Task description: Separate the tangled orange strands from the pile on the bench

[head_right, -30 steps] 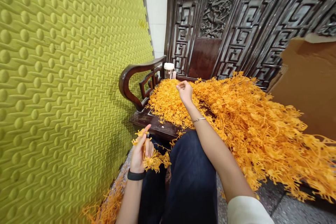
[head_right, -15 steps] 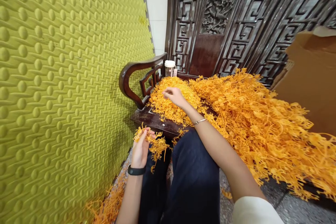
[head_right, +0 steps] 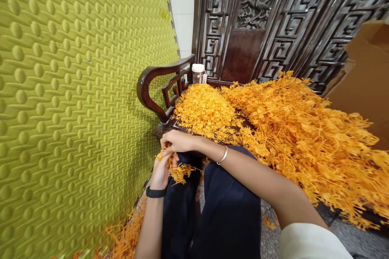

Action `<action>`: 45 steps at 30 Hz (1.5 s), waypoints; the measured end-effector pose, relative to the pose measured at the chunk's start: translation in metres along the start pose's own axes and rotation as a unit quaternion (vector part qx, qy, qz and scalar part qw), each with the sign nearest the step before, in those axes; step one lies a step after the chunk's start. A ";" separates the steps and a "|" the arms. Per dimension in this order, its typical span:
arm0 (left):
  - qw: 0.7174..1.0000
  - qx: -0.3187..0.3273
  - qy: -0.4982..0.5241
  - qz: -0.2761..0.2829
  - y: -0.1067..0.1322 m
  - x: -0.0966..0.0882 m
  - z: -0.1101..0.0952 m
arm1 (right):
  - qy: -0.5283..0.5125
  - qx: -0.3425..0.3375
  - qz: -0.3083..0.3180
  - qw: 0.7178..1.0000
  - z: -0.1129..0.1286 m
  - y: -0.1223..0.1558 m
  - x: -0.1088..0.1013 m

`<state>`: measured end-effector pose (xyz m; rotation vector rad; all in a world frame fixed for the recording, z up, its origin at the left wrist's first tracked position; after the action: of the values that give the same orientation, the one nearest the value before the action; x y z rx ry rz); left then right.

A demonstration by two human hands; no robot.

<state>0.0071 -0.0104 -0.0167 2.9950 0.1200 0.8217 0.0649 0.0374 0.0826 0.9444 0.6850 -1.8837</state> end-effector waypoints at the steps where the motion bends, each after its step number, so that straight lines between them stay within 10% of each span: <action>1: 1.000 -0.007 -0.003 0.000 0.000 0.000 0.000 | -0.003 0.013 -0.023 1.000 -0.002 -0.001 -0.001; 9: 0.999 -0.010 0.030 0.022 0.005 0.014 -0.014 | -0.236 0.214 -0.223 0.921 -0.038 -0.001 -0.012; 23: 0.997 -0.022 0.076 0.009 -0.001 0.005 -0.019 | -0.340 0.319 -0.393 0.792 -0.054 -0.013 0.014; 38: 0.995 -0.018 0.095 -0.004 -0.005 -0.005 -0.025 | -0.282 0.306 -0.418 0.807 -0.053 -0.030 0.026; 42: 0.995 -0.038 0.087 0.012 0.003 -0.003 -0.021 | -0.200 0.280 -0.492 0.800 -0.054 -0.024 -0.019; 45: 0.996 -0.056 0.060 0.027 0.014 0.004 -0.014 | -0.120 0.279 -0.599 0.741 -0.072 0.013 -0.088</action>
<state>0.0049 -0.0238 -0.0021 2.8555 -0.0036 0.9780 0.1279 0.1274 0.1139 0.5421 0.6042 -3.4461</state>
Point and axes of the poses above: each hand's wrist, its own y-axis away from the middle knuckle, its own x-axis out of the palm, z = x × y, the point moved 5 cm from there along -y, towards the middle knuckle, and after that the axes turned 1 degree about -x, right-handed, at the moved point
